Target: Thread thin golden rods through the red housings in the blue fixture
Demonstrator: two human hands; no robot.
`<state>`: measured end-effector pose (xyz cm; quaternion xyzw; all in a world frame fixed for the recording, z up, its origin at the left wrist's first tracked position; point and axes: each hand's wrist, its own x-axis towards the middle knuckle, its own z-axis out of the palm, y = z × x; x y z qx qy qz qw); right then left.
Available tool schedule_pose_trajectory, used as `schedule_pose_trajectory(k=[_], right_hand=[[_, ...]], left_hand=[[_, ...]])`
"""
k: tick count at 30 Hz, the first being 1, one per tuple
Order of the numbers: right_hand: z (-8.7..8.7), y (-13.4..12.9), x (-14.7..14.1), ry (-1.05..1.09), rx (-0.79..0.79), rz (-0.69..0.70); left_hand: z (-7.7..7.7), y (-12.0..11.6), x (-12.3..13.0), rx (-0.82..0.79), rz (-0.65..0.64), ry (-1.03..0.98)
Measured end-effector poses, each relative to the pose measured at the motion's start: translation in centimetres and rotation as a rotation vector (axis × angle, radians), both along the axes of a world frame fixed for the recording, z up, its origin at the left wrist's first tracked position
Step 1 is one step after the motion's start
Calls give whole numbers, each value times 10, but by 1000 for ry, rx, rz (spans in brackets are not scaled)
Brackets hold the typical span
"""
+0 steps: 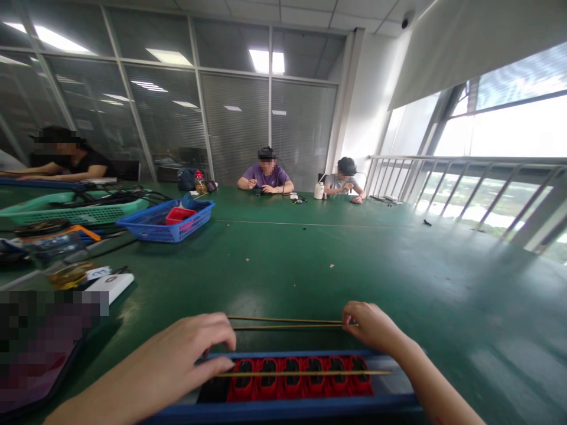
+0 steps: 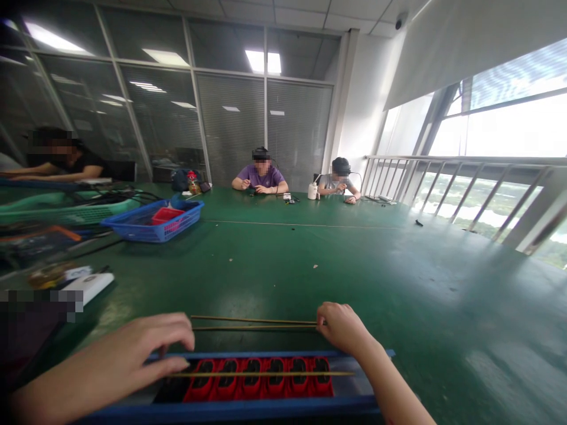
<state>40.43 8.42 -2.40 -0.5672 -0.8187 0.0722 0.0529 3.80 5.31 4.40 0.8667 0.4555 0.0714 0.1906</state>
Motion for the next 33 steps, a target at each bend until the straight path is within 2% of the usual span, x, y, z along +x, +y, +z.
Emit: schedule_pose_trajectory(k=[3,10,13,16,19,22,25,27,33], right_hand=[[-1,1,-1,8,9,-23],[-5,1,-3,57,-4,-3],[-7,3,-2,92,-8,-3],[-9,4,0,124,-22,-2],[-10,6,3,156,-46,-17],[-11,10,8,257,-82,-31],[-11,13,13,414,-161,-53],[-11,14,14,440,-168,-64],[-11,6,9,204,-51,12]], left_hand=[[-5,-12,8,-45,-46,8],[-24,-13,17,-25,-63,56],[-21,-14,17,-26,-58,59],[-11,-9,14,-8,-34,34],[-3,3,7,58,32,6],[-3,19,0,99,37,12],[-12,32,0,64,1,47],[-20,39,5,45,-3,58],[-49,58,21,76,8,85]])
